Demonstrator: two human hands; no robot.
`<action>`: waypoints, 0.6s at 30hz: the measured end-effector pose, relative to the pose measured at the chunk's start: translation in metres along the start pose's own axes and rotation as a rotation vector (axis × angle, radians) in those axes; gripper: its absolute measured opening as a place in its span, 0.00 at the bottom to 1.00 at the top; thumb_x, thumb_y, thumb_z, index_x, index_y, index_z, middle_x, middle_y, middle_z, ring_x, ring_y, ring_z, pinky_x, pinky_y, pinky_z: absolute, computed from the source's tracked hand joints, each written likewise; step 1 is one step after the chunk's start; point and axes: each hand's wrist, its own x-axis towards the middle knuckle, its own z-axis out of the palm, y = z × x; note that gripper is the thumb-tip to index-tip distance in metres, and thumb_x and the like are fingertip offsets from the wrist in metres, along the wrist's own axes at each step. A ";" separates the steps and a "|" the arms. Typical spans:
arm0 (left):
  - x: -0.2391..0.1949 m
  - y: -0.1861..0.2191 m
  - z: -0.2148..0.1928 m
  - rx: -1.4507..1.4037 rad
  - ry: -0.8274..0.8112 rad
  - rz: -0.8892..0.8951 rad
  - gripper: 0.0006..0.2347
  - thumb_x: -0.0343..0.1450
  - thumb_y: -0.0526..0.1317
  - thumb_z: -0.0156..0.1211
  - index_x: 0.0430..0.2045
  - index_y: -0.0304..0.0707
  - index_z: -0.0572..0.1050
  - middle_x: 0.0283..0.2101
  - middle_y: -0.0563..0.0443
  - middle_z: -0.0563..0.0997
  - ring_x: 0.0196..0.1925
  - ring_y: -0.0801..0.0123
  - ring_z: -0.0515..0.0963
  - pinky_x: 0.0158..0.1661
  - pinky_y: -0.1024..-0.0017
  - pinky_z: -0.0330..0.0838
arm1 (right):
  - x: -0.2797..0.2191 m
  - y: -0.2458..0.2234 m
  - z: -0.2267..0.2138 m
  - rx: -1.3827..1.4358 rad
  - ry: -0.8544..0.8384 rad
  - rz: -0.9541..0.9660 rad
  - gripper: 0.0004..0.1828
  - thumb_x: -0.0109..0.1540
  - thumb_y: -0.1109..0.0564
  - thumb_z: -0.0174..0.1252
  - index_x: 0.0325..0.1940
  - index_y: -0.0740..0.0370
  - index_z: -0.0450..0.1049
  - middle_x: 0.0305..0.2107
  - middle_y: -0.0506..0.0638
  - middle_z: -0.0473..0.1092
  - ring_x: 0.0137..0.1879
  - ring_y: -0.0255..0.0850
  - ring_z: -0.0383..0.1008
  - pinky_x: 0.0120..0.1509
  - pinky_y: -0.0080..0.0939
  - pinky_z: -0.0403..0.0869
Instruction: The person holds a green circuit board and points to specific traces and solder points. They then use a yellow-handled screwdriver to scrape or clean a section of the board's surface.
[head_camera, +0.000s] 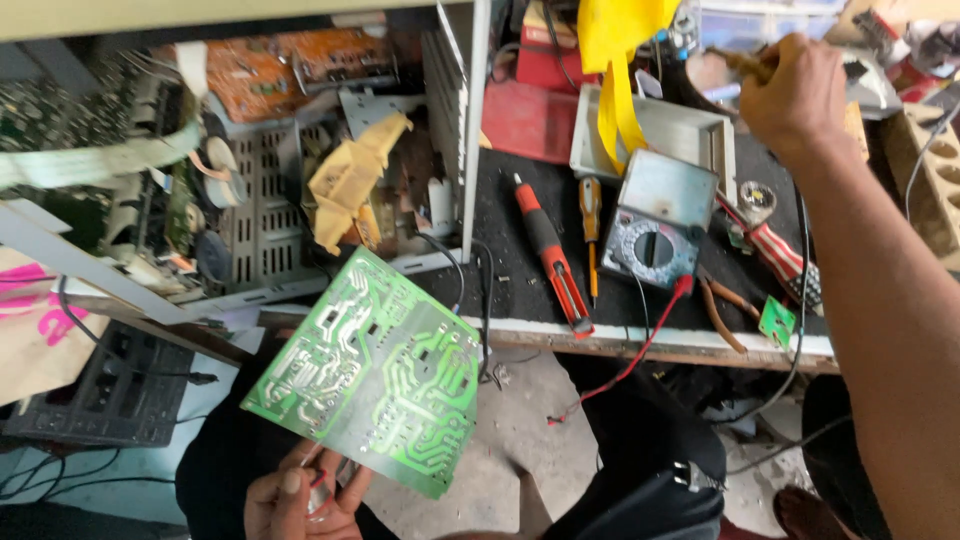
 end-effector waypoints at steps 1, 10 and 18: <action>0.007 -0.008 -0.012 0.000 -0.016 -0.048 0.08 0.71 0.38 0.58 0.29 0.29 0.70 0.53 0.29 0.80 0.45 0.52 0.78 0.39 0.25 0.80 | -0.002 0.002 0.010 0.001 -0.076 0.043 0.08 0.64 0.66 0.61 0.47 0.72 0.76 0.38 0.65 0.73 0.38 0.53 0.73 0.37 0.52 0.78; -0.012 0.001 0.007 -0.022 -0.025 0.026 0.04 0.72 0.36 0.59 0.28 0.38 0.73 0.50 0.36 0.82 0.36 0.71 0.77 0.30 0.72 0.80 | -0.021 0.012 0.023 0.077 -0.129 0.087 0.15 0.70 0.57 0.63 0.57 0.71 0.79 0.43 0.69 0.75 0.45 0.59 0.73 0.42 0.58 0.78; -0.021 0.017 0.030 0.049 0.123 -0.101 0.06 0.69 0.39 0.58 0.34 0.36 0.74 0.53 0.40 0.82 0.60 0.41 0.83 0.47 0.37 0.82 | -0.041 -0.030 -0.028 0.085 -0.227 0.215 0.36 0.65 0.48 0.63 0.73 0.70 0.66 0.55 0.74 0.66 0.58 0.67 0.66 0.55 0.67 0.70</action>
